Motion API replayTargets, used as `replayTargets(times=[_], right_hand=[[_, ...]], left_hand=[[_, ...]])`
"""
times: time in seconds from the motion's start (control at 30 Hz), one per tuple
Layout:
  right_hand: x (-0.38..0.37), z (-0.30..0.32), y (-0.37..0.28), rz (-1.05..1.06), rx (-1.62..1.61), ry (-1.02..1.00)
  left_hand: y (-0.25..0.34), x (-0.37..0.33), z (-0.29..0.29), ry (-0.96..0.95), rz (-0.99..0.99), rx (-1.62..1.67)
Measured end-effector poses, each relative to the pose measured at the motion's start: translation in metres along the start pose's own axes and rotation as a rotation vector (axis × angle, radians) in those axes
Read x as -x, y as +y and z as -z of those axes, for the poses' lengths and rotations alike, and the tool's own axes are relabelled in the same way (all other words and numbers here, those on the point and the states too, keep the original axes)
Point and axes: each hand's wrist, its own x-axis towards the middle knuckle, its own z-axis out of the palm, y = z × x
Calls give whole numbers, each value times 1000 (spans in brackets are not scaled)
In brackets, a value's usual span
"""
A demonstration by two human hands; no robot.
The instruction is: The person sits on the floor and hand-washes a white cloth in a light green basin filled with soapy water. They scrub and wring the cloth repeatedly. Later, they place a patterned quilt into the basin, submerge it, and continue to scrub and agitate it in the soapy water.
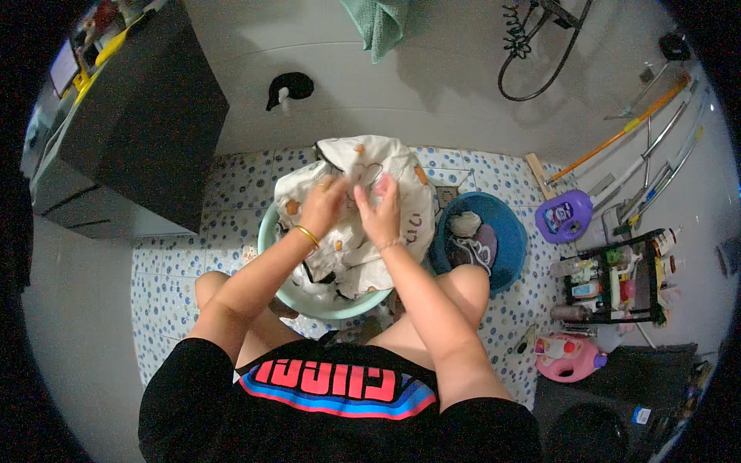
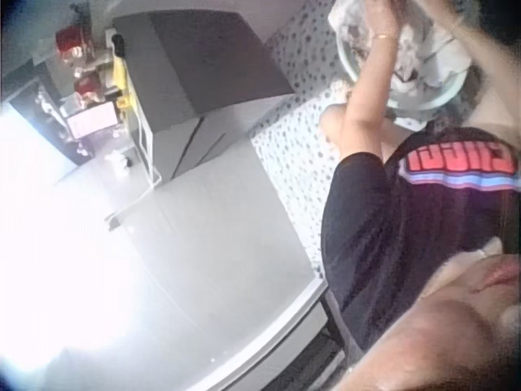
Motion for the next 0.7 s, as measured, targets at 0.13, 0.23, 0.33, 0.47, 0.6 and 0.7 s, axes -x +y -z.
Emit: replayTargets(times=[0.13,0.23,0.33,0.47,0.6,0.7], right_hand=[[-34,5,-19,-48,190,-90],[-46,33,-16,-146,334,-116],[-49,64,36,-276,75,87],[-50,93,57,-964,-905,368],[-51,104,44,-958,-1062,261],[-49,112,11,-884,-1069,378]], left_hand=[[36,20,-28,-175,-79,191],[58,29,-28,-275,-121,230],[71,27,-23,-387,-92,394],[43,0,-20,-289,248,279],[12,-34,-50,-333,-15,34],[-3,-47,-80,-405,-109,-51]])
